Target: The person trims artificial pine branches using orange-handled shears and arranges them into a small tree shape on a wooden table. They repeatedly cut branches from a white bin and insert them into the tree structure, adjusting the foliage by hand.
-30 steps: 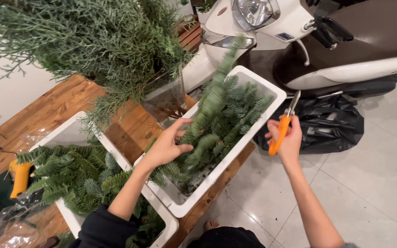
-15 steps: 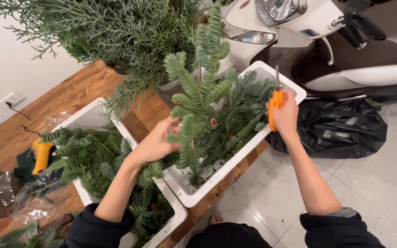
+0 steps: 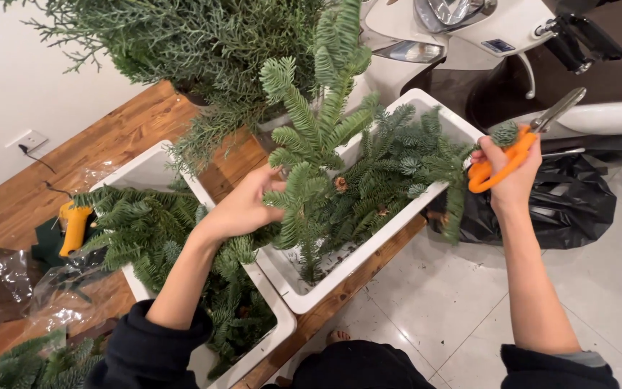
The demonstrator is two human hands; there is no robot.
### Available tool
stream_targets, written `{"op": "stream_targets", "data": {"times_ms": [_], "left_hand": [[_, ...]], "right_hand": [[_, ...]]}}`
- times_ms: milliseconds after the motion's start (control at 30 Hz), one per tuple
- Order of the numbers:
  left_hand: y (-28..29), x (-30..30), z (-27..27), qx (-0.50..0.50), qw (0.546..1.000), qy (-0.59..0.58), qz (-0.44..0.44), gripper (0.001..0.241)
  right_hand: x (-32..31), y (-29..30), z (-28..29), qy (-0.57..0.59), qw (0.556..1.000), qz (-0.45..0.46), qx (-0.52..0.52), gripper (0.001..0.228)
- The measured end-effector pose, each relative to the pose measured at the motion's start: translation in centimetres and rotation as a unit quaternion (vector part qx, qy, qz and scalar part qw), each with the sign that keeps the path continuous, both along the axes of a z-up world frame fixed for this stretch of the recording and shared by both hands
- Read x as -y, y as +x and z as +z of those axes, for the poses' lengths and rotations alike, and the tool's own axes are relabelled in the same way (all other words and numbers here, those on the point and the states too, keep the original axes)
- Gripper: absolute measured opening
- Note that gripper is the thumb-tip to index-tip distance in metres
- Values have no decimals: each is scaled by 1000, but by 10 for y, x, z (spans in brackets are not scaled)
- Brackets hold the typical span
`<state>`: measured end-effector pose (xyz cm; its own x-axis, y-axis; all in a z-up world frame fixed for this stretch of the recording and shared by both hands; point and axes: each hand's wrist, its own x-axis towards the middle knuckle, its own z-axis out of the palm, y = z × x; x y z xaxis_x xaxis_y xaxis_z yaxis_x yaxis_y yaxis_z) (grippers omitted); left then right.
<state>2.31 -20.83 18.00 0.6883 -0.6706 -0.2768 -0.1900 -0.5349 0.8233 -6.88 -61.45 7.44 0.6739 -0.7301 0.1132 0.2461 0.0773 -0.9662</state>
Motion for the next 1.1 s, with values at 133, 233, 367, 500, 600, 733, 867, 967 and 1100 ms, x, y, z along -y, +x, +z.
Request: {"op": "stream_targets", "data": {"times_ms": [133, 233, 367, 500, 600, 733, 867, 967, 1100], "left_hand": [[0, 2, 4, 4, 1000, -6, -3, 84], [-1, 3, 5, 13, 1000, -13, -4, 74], [0, 3, 2, 28, 999, -10, -12, 84], [15, -18, -29, -10, 987, -162, -16, 87], [17, -27, -40, 27, 991, -130, -9, 86], [17, -31, -42, 18, 993, -118, 8, 91], [15, -28, -47, 54, 988, -143, 9, 91], [2, -22, -31, 39, 990, -128, 39, 88], [-23, -21, 10, 17, 991, -122, 56, 85]], "right_hand": [[-3, 1, 0, -42, 998, 14, -52, 45], [-8, 13, 0, 24, 1000, 18, -5, 45], [-21, 35, 9, 226, 971, 27, 79, 12], [-11, 57, -44, 117, 991, 30, 50, 32], [-26, 33, -42, 16, 994, 94, -52, 42], [-34, 18, -25, -326, 900, -34, -288, 47], [-97, 21, 9, -284, 949, -6, -140, 45], [-147, 51, -25, -96, 986, 131, -46, 42], [-198, 98, -103, 70, 965, 207, -143, 37]]}}
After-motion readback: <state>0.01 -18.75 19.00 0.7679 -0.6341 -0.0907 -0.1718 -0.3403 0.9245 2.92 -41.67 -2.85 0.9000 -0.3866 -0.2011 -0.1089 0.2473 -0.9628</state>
